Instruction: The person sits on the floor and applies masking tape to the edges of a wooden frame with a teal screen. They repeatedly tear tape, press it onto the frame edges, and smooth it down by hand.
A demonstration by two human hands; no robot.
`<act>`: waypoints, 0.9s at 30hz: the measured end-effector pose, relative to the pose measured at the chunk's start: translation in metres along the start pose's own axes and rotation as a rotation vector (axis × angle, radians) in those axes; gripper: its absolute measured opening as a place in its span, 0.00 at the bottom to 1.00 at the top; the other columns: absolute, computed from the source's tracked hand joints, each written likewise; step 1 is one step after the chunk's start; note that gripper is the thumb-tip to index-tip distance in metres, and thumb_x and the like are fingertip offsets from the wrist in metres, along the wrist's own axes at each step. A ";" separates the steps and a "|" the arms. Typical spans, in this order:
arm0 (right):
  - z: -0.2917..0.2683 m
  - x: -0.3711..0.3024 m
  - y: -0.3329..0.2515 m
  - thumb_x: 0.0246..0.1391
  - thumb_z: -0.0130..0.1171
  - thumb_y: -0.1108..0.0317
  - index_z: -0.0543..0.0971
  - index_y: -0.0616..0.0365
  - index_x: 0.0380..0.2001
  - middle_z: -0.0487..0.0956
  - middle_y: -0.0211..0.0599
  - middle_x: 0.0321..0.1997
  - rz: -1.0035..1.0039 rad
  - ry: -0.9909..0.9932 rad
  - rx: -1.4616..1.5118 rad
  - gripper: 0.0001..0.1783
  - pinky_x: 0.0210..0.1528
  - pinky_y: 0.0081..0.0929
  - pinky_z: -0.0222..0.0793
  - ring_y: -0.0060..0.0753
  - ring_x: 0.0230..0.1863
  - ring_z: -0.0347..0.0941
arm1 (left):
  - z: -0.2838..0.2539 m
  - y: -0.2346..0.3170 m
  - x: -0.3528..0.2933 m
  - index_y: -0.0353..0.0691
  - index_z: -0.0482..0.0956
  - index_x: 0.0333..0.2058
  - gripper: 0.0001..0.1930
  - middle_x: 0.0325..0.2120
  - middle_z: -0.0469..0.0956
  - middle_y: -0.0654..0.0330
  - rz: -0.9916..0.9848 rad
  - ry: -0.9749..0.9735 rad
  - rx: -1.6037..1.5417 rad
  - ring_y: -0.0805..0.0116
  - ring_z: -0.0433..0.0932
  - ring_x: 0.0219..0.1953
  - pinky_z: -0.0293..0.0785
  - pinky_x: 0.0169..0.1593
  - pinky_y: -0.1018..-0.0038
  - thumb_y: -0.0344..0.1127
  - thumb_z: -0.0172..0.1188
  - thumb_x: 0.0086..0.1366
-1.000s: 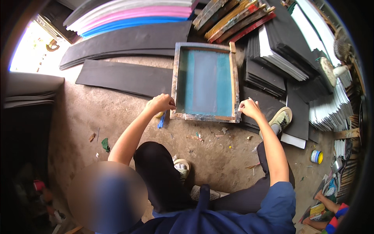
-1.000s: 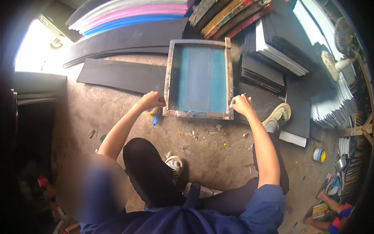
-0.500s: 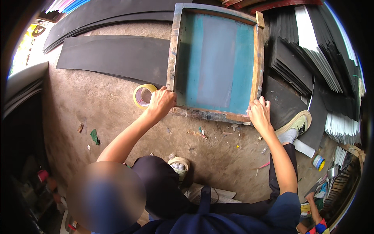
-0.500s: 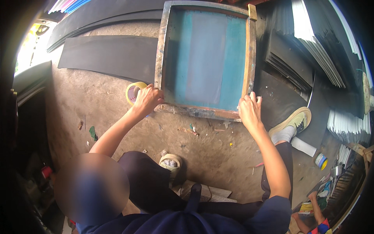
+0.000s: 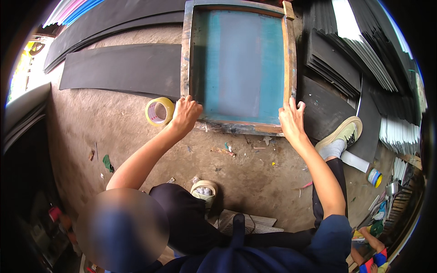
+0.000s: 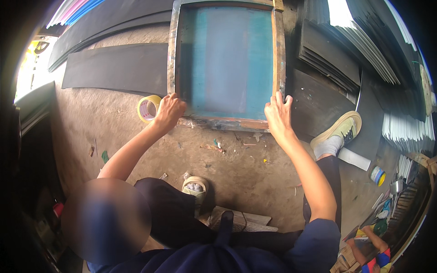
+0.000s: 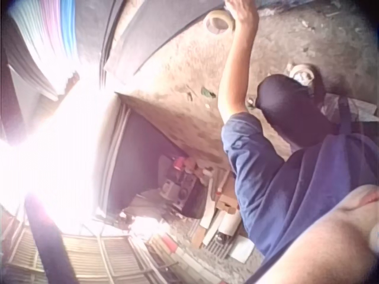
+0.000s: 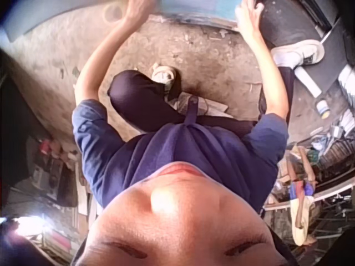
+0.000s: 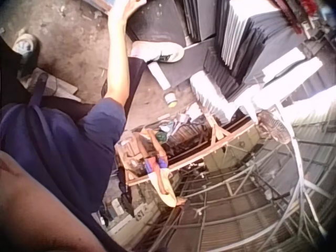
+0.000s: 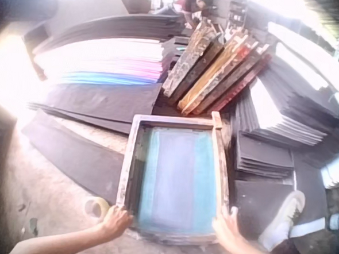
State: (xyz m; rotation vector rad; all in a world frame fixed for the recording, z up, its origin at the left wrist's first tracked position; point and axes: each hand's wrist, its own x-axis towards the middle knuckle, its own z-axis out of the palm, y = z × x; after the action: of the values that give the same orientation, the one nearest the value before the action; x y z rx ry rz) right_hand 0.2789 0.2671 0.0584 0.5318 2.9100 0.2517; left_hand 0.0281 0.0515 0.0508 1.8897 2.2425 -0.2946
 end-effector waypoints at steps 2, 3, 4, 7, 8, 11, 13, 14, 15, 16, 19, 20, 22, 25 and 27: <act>0.001 0.000 -0.002 0.39 0.58 0.73 0.80 0.59 0.23 0.74 0.37 0.33 0.013 -0.011 -0.014 0.05 0.48 0.44 0.54 0.35 0.48 0.62 | 0.002 0.000 0.002 0.39 0.78 0.18 0.02 0.19 0.77 0.57 -0.002 -0.005 0.000 0.62 0.75 0.35 0.72 0.38 0.68 0.29 0.61 0.44; 0.004 -0.001 -0.003 0.39 0.58 0.73 0.80 0.59 0.23 0.74 0.37 0.34 0.014 -0.010 -0.020 0.05 0.49 0.45 0.54 0.34 0.48 0.62 | 0.003 0.000 0.004 0.39 0.78 0.18 0.02 0.19 0.77 0.57 -0.010 -0.013 0.003 0.62 0.75 0.35 0.72 0.38 0.68 0.29 0.62 0.44; 0.005 -0.002 -0.003 0.39 0.58 0.73 0.80 0.59 0.24 0.74 0.36 0.34 0.017 -0.007 -0.029 0.05 0.50 0.45 0.54 0.34 0.48 0.62 | 0.003 0.000 0.006 0.39 0.78 0.18 0.02 0.19 0.77 0.57 -0.016 -0.019 0.007 0.62 0.75 0.35 0.72 0.38 0.68 0.30 0.62 0.44; 0.006 -0.003 -0.003 0.39 0.58 0.73 0.81 0.59 0.24 0.74 0.36 0.35 0.026 -0.038 -0.017 0.06 0.51 0.46 0.53 0.33 0.49 0.61 | -0.001 0.003 0.009 0.41 0.79 0.21 0.01 0.21 0.77 0.59 -0.030 -0.074 0.026 0.64 0.75 0.36 0.71 0.38 0.70 0.28 0.61 0.46; 0.007 -0.003 -0.003 0.39 0.59 0.72 0.81 0.58 0.24 0.74 0.35 0.35 0.029 -0.045 -0.013 0.06 0.51 0.46 0.53 0.33 0.49 0.61 | -0.003 0.004 0.010 0.42 0.80 0.22 0.03 0.22 0.78 0.59 -0.034 -0.101 0.032 0.65 0.75 0.37 0.70 0.38 0.71 0.27 0.60 0.47; 0.007 -0.002 -0.003 0.39 0.59 0.72 0.81 0.58 0.25 0.74 0.35 0.35 0.032 -0.064 -0.006 0.06 0.51 0.46 0.53 0.33 0.50 0.61 | 0.002 0.004 0.011 0.40 0.79 0.19 0.03 0.20 0.77 0.58 -0.040 -0.058 0.022 0.62 0.75 0.36 0.72 0.39 0.67 0.29 0.63 0.43; 0.005 0.000 -0.004 0.39 0.59 0.72 0.81 0.58 0.25 0.74 0.35 0.35 0.034 -0.081 -0.009 0.06 0.52 0.46 0.52 0.33 0.50 0.61 | 0.003 0.006 0.012 0.41 0.79 0.20 0.02 0.21 0.77 0.58 -0.046 -0.098 0.049 0.63 0.75 0.37 0.71 0.40 0.68 0.29 0.63 0.44; 0.006 0.000 -0.004 0.39 0.59 0.71 0.81 0.58 0.25 0.74 0.35 0.35 0.036 -0.084 -0.019 0.06 0.52 0.46 0.52 0.33 0.50 0.61 | 0.002 0.007 0.013 0.41 0.79 0.21 0.02 0.21 0.77 0.58 -0.050 -0.117 0.063 0.63 0.75 0.38 0.70 0.41 0.68 0.29 0.63 0.45; 0.006 0.001 -0.005 0.39 0.59 0.71 0.81 0.57 0.25 0.74 0.35 0.35 0.037 -0.088 -0.028 0.06 0.52 0.46 0.52 0.33 0.50 0.61 | 0.001 0.009 0.014 0.41 0.79 0.21 0.02 0.21 0.77 0.59 -0.057 -0.135 0.068 0.63 0.75 0.39 0.70 0.41 0.68 0.29 0.62 0.46; 0.007 0.002 -0.006 0.39 0.59 0.71 0.81 0.57 0.25 0.74 0.35 0.35 0.037 -0.089 -0.035 0.06 0.52 0.46 0.52 0.33 0.50 0.61 | 0.001 0.010 0.014 0.42 0.79 0.22 0.02 0.22 0.77 0.59 -0.067 -0.156 0.075 0.64 0.74 0.39 0.69 0.42 0.69 0.28 0.62 0.46; 0.007 0.004 -0.006 0.39 0.60 0.71 0.81 0.57 0.26 0.74 0.36 0.36 0.048 -0.118 -0.032 0.07 0.52 0.47 0.52 0.33 0.51 0.61 | 0.002 0.013 0.017 0.43 0.79 0.23 0.02 0.23 0.78 0.60 -0.083 -0.178 0.094 0.65 0.74 0.40 0.68 0.43 0.69 0.27 0.61 0.48; 0.006 0.004 -0.006 0.39 0.60 0.72 0.81 0.58 0.26 0.74 0.36 0.36 0.051 -0.121 -0.031 0.07 0.52 0.47 0.52 0.33 0.51 0.61 | 0.002 0.013 0.017 0.43 0.79 0.23 0.03 0.23 0.78 0.60 -0.087 -0.179 0.101 0.65 0.74 0.40 0.68 0.43 0.69 0.27 0.60 0.48; 0.005 0.003 -0.007 0.39 0.60 0.72 0.81 0.58 0.25 0.74 0.36 0.36 0.059 -0.131 -0.032 0.06 0.53 0.47 0.52 0.34 0.51 0.61 | 0.003 0.014 0.018 0.43 0.79 0.23 0.03 0.24 0.78 0.61 -0.089 -0.192 0.108 0.66 0.74 0.39 0.68 0.42 0.69 0.27 0.60 0.48; 0.006 0.004 -0.008 0.38 0.60 0.72 0.81 0.58 0.25 0.74 0.36 0.35 0.061 -0.107 -0.022 0.07 0.53 0.47 0.52 0.33 0.50 0.62 | 0.002 0.013 0.017 0.43 0.79 0.24 0.03 0.23 0.77 0.60 -0.078 -0.187 0.109 0.66 0.74 0.38 0.67 0.40 0.70 0.28 0.60 0.48; 0.008 0.003 -0.007 0.38 0.60 0.72 0.81 0.58 0.26 0.74 0.36 0.35 0.060 -0.096 -0.025 0.07 0.54 0.47 0.52 0.33 0.50 0.62 | 0.003 0.014 0.017 0.44 0.79 0.23 0.03 0.23 0.78 0.61 -0.082 -0.182 0.113 0.66 0.75 0.38 0.68 0.40 0.71 0.28 0.60 0.48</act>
State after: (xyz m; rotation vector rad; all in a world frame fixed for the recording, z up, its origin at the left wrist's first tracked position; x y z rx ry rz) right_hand 0.2752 0.2632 0.0486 0.6103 2.7972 0.2628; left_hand 0.0391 0.0696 0.0432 1.7463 2.2264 -0.5921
